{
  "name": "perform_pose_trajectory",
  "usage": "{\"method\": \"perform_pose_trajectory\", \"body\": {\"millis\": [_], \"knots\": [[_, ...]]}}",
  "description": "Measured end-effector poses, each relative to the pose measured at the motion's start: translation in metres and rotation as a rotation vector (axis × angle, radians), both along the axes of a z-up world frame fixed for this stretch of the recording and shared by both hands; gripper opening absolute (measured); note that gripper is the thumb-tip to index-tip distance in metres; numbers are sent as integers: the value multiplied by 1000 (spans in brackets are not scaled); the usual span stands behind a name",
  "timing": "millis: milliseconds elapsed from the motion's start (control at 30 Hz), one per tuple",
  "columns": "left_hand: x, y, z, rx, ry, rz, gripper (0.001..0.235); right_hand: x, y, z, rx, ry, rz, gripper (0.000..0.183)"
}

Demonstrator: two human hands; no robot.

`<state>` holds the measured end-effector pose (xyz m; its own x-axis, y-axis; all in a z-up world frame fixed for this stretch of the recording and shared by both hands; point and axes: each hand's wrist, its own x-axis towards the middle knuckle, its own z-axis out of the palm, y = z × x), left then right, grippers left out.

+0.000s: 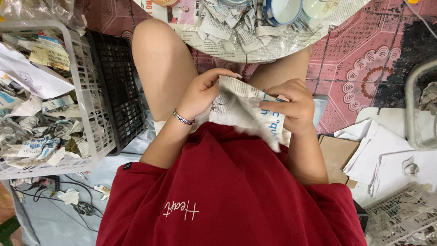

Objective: The person sits on the floor and wraps small ceramic items, including cups and bowls, with newspaper. They fold the paper around each item and place the wrapped pieces on the table. Another person is visible nearby, also handling newspaper.

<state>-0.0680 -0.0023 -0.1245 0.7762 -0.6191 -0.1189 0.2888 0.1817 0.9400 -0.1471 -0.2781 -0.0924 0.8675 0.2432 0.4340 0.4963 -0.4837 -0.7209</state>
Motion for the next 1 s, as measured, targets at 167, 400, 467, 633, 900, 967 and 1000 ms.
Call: {"method": "perform_pose_trajectory", "body": {"millis": [167,400,467,633,900,967,1000], "knots": [[-6,-7,-7,60,121,59,27,5,8,18,-102,-34,-9,27],[-14,-16,-3,-246,425,82,39,0,26,19,-333,-260,-46,26],[-15,-18,2,-374,566,84,55,0,26,18,-345,-263,-63,29],[-13,-15,10,-324,408,70,55,5,25,20,-338,-219,-153,27],[-14,4,-22,-6,93,213,31,-3,15,-9,-11,185,-237,54],[-15,8,-30,2,51,226,32,-6,18,-25,302,324,-283,51],[-16,8,-32,5,30,233,33,-6,20,-33,507,379,-270,41]]}}
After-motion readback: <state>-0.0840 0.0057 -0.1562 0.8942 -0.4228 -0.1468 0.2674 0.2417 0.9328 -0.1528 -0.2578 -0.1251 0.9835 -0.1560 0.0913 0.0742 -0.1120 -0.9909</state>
